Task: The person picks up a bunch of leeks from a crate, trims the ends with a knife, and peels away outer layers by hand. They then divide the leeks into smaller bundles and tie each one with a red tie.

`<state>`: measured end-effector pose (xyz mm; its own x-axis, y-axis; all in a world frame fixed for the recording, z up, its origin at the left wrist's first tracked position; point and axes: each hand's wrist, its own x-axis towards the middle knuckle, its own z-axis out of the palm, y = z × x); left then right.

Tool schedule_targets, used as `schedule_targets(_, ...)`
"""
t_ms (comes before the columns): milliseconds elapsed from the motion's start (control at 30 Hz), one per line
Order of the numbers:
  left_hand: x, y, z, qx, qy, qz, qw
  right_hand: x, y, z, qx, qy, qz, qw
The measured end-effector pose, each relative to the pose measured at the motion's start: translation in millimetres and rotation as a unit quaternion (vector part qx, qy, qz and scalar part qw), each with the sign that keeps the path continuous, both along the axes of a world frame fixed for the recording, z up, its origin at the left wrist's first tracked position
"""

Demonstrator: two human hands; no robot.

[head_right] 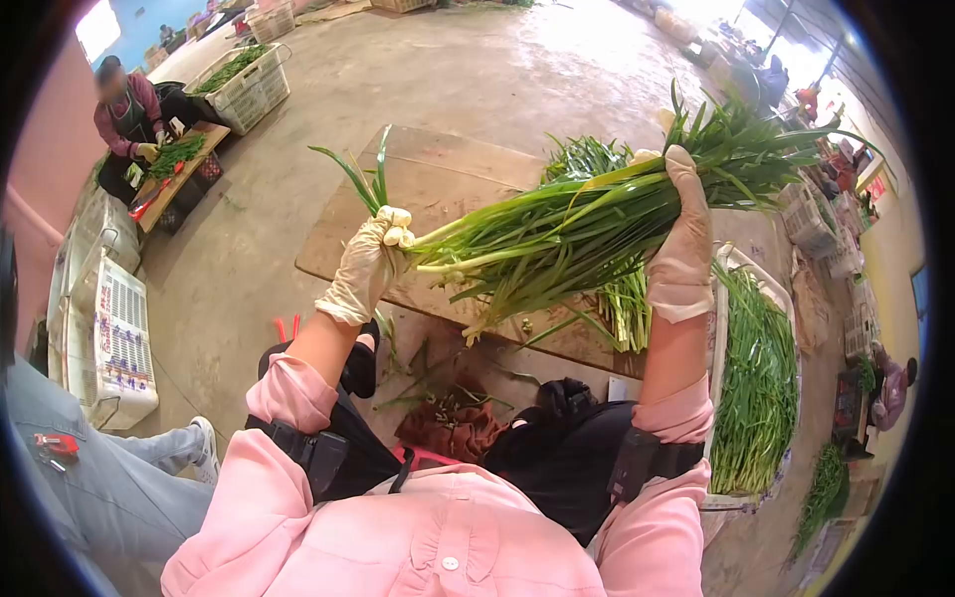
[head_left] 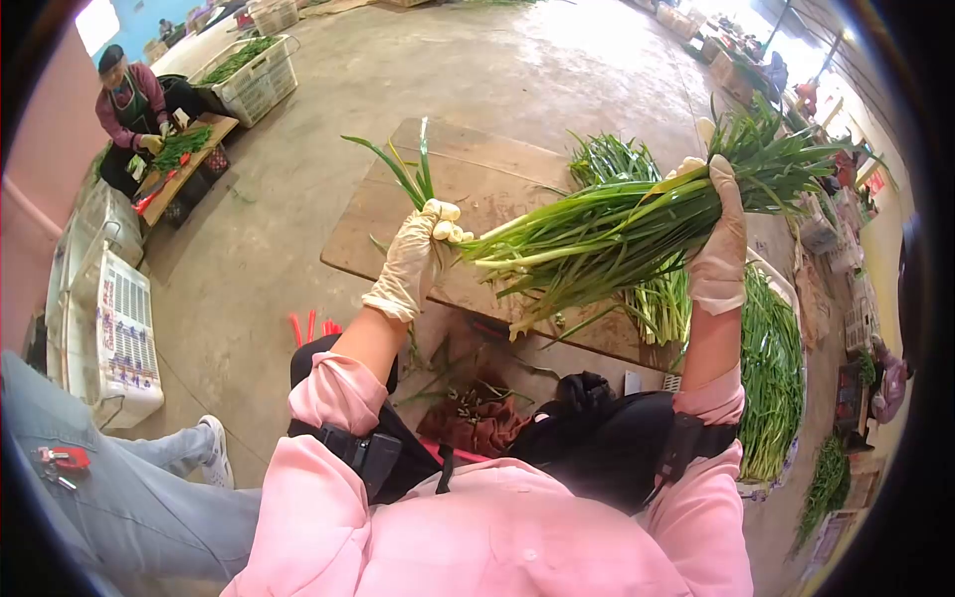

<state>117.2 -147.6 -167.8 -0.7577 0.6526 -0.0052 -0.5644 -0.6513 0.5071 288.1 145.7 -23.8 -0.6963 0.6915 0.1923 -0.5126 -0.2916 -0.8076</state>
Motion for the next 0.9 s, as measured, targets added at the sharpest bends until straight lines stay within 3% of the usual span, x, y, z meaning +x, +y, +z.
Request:
schedule_targets(167, -0.6, 2.5, 2.7, -0.041, 0.035, 0.028, 0.998, 0.9, 4.6, -0.8, -0.01, 0.017, 0.022, 1.0)
schedule_targets(367, -4.3, -1.4, 1.0, -0.055, -0.004, 0.021, 0.998, 1.9, 28.4, -7.1, 0.005, 0.005, -0.007, 1.0)
schedule_targets(667, -15.2, -4.7, -8.1, -0.133, 0.054, 0.05, 0.988, 9.8, 47.3, 0.7, 0.0, -0.022, -0.04, 0.999)
schedule_targets(900, -39.0, -30.8, -27.2, -0.191, 0.107, 0.061, 0.974, 25.1, 57.7, 12.6, 0.062, -0.008, -0.062, 0.996)
